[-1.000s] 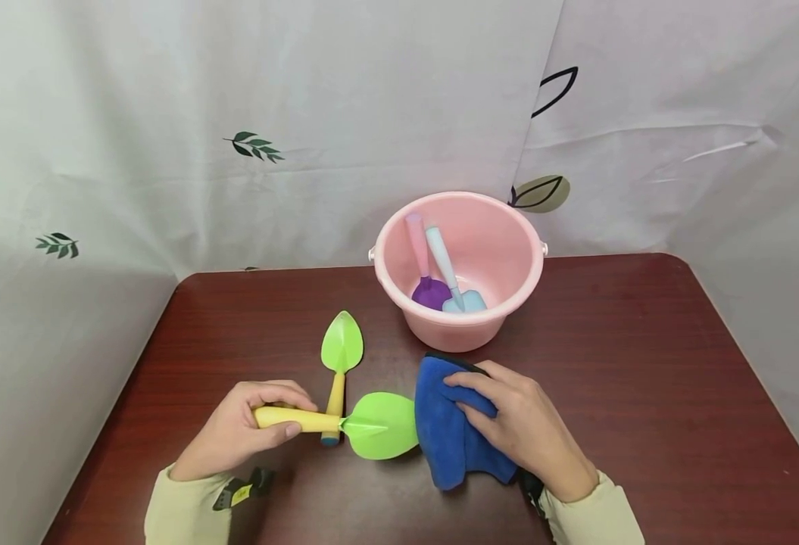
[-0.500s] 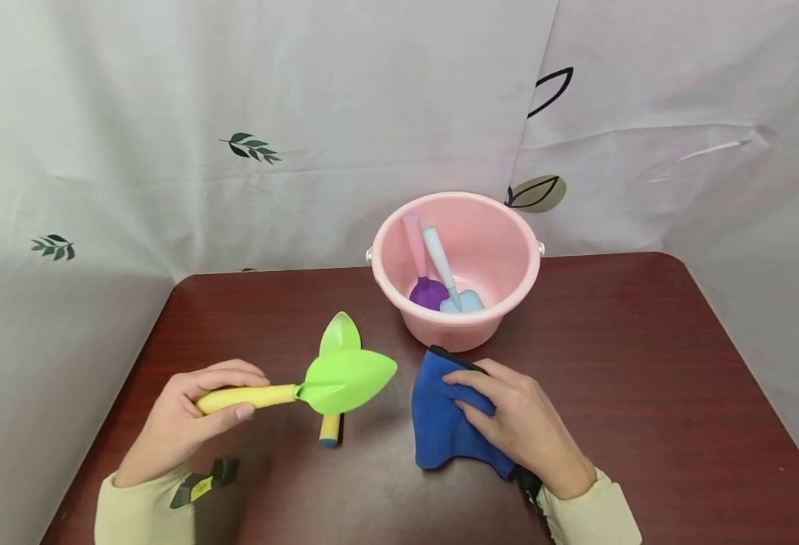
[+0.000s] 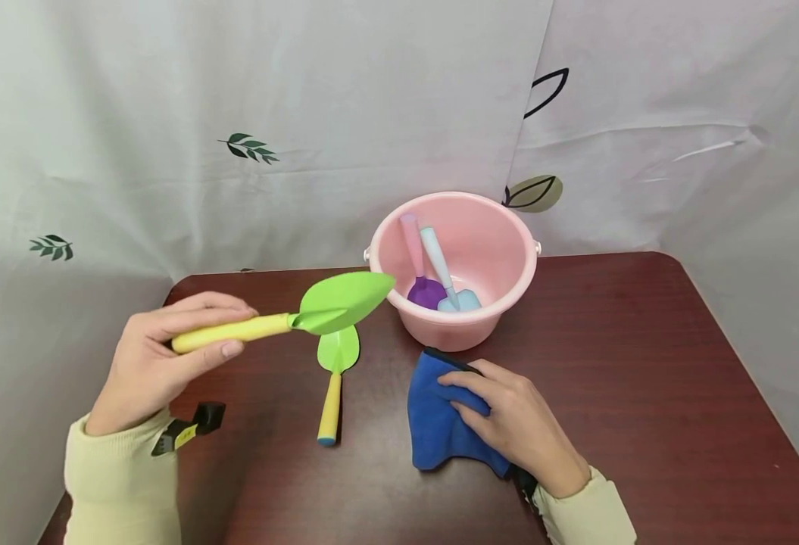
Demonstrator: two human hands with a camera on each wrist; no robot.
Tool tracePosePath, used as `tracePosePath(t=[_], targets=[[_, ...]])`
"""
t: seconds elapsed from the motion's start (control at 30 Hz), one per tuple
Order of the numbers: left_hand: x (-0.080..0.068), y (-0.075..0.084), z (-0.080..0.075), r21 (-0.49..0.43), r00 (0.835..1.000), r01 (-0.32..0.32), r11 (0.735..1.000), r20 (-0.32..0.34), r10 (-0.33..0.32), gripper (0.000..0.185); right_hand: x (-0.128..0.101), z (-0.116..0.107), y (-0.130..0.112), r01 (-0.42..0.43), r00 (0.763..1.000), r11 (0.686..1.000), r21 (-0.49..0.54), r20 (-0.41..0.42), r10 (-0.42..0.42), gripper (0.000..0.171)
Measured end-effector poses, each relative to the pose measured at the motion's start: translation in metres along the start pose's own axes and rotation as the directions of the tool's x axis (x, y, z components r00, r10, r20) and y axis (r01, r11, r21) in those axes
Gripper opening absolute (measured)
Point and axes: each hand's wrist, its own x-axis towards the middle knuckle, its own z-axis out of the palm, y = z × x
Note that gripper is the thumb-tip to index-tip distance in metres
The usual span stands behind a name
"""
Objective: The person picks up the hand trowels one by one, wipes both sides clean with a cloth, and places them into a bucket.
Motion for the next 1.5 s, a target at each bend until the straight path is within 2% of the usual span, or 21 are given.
tracePosePath(t=[0.3,0.47,0.63,0.77,0.9,1.07,1.23,1.43,1.5], targets=[[0.060,0.011,0.014,0.095,0.996,-0.002,0.995,0.089,-0.007,0.029,0.001,0.001,0.000,0.002,1.000,1.000,-0.003,0.004,-0.002,0.053],[0.094,0.011,0.030,0.194,0.979,-0.078,0.978,0.203,0.038,0.022,0.001,0.001,0.001,0.003,1.000,1.000,-0.004,0.003,-0.003,0.053],[0.120,0.007,0.047,0.259,0.938,-0.178,0.949,0.335,0.085,0.020,0.000,0.001,0.000,-0.007,1.000,1.000,-0.003,0.012,0.007,0.052],[0.139,0.007,0.059,0.347,0.896,-0.247,0.905,0.437,0.077,0.017,-0.001,0.001,0.000,-0.004,1.000,1.000,-0.008,0.013,0.004,0.053],[0.154,0.008,0.074,0.423,0.852,-0.280,0.862,0.522,0.020,0.014,-0.001,0.000,0.000,0.007,1.000,1.000,-0.013,0.011,-0.006,0.053],[0.168,0.008,0.092,0.503,0.808,-0.249,0.828,0.579,-0.108,0.008,-0.001,0.000,-0.001,0.015,1.000,1.000,-0.007,0.008,-0.015,0.053],[0.175,0.004,0.104,0.520,0.753,-0.205,0.829,0.625,-0.205,0.007,-0.001,0.000,0.000,0.022,1.000,1.000,-0.002,0.009,-0.022,0.054],[0.178,-0.003,0.115,0.516,0.726,-0.203,0.832,0.649,-0.226,0.007,-0.001,0.000,-0.001,0.022,1.000,1.000,-0.003,0.018,-0.022,0.053],[0.177,-0.005,0.119,0.522,0.710,-0.213,0.826,0.664,-0.236,0.008,-0.001,0.000,-0.001,0.019,1.000,1.000,-0.004,0.020,-0.019,0.053]])
